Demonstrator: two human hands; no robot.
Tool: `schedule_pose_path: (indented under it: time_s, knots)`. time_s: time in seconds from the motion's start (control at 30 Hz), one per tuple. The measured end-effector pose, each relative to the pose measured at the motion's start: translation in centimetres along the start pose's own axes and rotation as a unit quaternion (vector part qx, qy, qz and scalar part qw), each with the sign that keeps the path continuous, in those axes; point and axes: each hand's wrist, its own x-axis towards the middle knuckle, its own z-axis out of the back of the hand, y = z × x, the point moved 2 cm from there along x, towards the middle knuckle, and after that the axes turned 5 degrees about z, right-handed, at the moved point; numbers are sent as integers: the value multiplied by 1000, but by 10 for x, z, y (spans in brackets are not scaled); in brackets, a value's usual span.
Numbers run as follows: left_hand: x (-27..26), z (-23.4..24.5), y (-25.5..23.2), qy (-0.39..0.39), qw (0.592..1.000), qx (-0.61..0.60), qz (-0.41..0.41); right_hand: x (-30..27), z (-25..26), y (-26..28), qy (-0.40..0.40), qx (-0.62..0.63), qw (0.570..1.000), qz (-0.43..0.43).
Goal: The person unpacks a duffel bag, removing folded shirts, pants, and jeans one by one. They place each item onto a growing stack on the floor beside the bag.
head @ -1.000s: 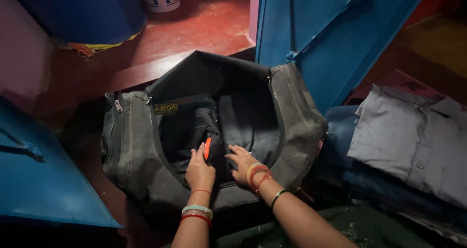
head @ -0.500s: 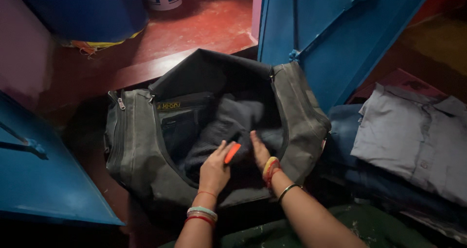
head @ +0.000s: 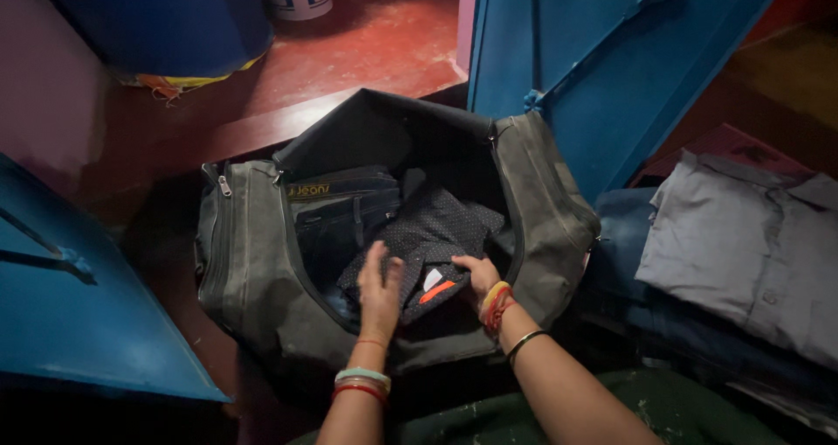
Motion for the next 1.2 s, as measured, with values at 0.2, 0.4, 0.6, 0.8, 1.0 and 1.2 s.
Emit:
schedule_pose_path:
  time_s: [0.2, 0.4, 0.6, 0.8, 1.0, 1.2]
  knots:
    - [44, -9, 111, -175, 961, 59, 208, 30, 21, -22, -44, -78, 996, 31]
    - [40, -1, 91, -172, 929, 4, 328, 14, 11, -2, 10, -10, 992, 126]
    - [15, 8, 35, 11, 867, -310, 390, -37, -7, 37, 39, 223, 974, 21]
    - [13, 5, 35, 38, 854, -421, 303, -36, -11, 25, 132, 154, 978, 42]
    - [9, 9, 22, 26, 878, -400, 262, -35, -9, -1, 179, -18, 984, -2]
    - [3, 9, 1, 81, 910, -321, 250, 8, 19, -27, 77, -125, 989, 29]
